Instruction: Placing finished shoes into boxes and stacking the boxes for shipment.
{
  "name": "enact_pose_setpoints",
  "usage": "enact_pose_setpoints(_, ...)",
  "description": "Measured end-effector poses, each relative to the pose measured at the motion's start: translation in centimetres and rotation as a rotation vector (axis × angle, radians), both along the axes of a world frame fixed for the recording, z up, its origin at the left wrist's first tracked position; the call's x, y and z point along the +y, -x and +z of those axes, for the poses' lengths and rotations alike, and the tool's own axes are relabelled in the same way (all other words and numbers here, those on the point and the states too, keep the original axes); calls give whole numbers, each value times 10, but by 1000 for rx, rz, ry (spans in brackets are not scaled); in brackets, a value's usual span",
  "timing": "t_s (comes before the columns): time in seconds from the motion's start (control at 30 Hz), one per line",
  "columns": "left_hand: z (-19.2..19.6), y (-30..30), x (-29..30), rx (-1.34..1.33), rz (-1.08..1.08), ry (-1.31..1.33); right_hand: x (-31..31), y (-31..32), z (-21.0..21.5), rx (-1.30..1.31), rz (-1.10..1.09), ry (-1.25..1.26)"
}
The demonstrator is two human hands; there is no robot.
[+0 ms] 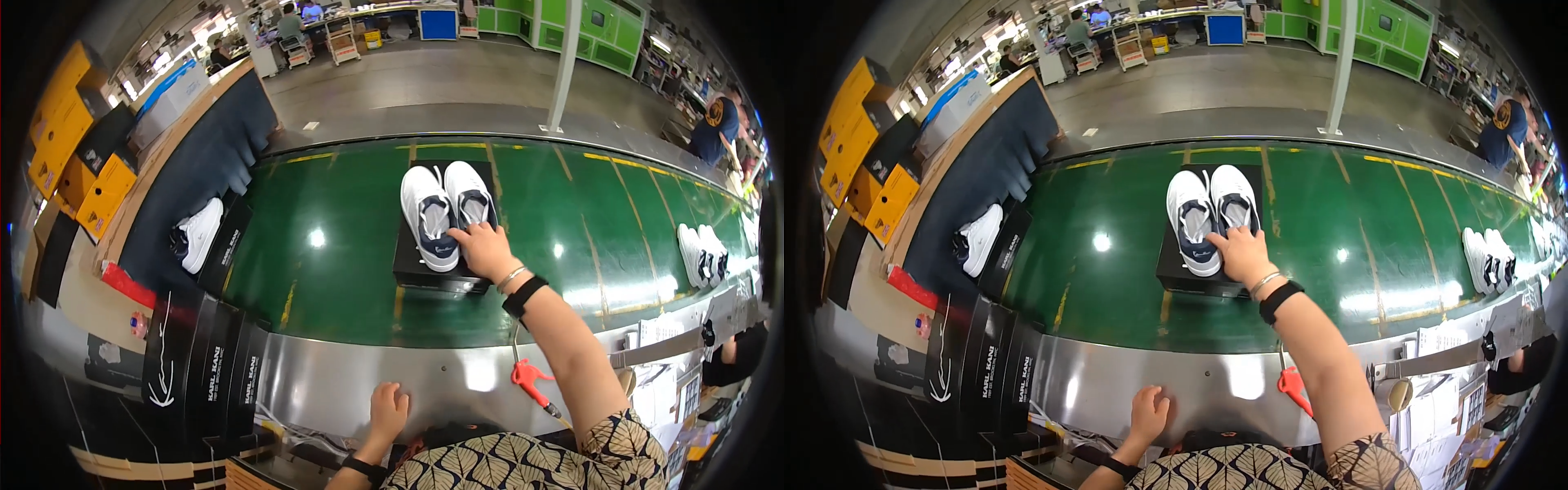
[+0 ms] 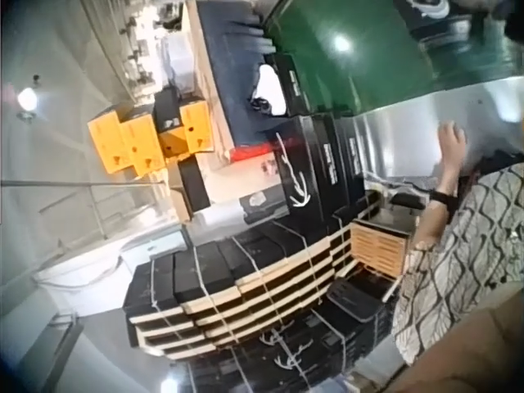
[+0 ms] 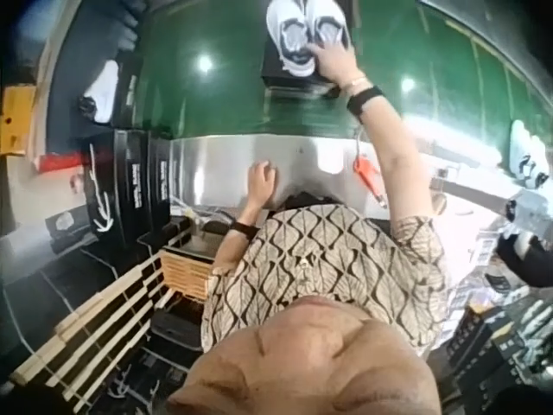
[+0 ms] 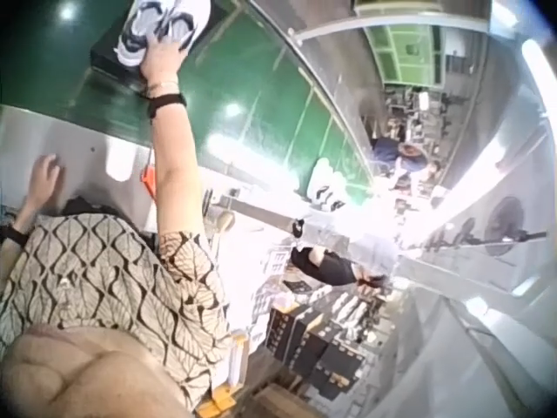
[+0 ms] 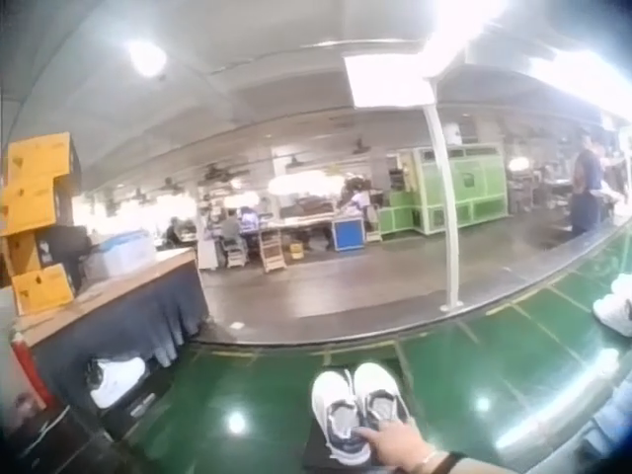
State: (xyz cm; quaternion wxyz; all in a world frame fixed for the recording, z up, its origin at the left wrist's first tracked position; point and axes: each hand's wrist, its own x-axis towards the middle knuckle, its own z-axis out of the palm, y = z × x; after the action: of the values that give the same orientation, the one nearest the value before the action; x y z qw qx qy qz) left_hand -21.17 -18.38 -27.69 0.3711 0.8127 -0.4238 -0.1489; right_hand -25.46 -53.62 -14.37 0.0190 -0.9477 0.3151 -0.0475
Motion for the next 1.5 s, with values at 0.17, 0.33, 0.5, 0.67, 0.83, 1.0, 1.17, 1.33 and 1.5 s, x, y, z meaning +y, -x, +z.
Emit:
enact_pose_setpoints(0.17,-22,2,45,71,143,-19,40,7,-7,-494,35,102)
enact_pose_setpoints(0.33,-3,5,41,90,170,28,85,123,-84,-406,-175,-53)
enact_pose_setpoints(0.5,2,1,24,93,120,60,162,234,-104,2,-422,-267)
enact_pose_setpoints(0.67,11,8,-15,206,31,44,189,284,-108,2,-458,-323)
enact_pose_setpoints(0.83,19,28,-47,223,-55,51,179,263,-89,-115,-409,-331)
enact_pose_setpoints(1.0,26,42,-40,270,-156,38,158,186,-6,-586,-165,-627)
enact_pose_setpoints(1.17,33,41,-20,279,-102,-29,130,137,30,-564,-30,-624)
enact_pose_setpoints(1.33,24,20,9,305,123,49,110,124,27,-753,-190,-702)
enact_pose_setpoints(1.5,11,-3,30,992,534,243,145,125,27,-375,201,-952)
